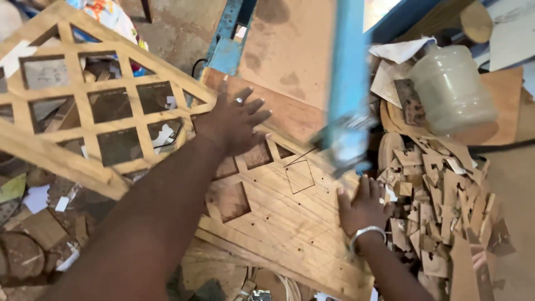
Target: Cutting intricate patterns into a piece of plywood using a scroll saw machine.
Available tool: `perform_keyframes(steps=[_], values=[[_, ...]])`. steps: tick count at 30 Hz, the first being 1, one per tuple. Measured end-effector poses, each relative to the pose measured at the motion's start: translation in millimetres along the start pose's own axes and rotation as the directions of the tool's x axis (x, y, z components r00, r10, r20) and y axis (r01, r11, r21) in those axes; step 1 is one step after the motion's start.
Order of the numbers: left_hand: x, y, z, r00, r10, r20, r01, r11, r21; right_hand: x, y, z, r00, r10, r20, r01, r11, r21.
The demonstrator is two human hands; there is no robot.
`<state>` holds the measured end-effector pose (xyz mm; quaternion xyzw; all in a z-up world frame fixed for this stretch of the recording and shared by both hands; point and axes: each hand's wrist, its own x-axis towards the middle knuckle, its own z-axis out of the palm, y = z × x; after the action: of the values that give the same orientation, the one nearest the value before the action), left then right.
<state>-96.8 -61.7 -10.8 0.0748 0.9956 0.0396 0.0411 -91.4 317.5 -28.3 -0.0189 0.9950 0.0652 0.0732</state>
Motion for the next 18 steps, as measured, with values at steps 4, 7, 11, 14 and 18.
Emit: perform_keyframes(steps=[4,7,11,14,18], values=[[23.0,-5.5,-3.8,0.997,0.072,0.02,-0.072,0.997,0.041,-42.9,0.1,7.3,0.999,0.047,0.004,-0.047,0.999,-0.005],[42.6,-7.6,-4.5,0.995,0.099,0.024,-0.1,0.994,0.037,-81.2,-4.9,9.3,0.998,0.049,-0.036,-0.049,0.999,-0.001],[62.2,-5.1,-9.9,0.996,0.084,0.015,-0.085,0.996,0.027,-127.1,-12.5,18.8,0.993,0.016,-0.121,-0.011,0.999,0.045],[73.7,2.2,-9.7,0.998,0.059,-0.003,-0.059,0.996,0.069,-159.0,-14.4,37.1,0.984,0.004,-0.18,0.009,0.997,0.071],[88.1,6.9,-0.8,0.999,0.017,-0.038,-0.017,1.0,-0.005,-177.0,-29.9,39.2,0.977,0.012,-0.211,0.006,0.996,0.085]])
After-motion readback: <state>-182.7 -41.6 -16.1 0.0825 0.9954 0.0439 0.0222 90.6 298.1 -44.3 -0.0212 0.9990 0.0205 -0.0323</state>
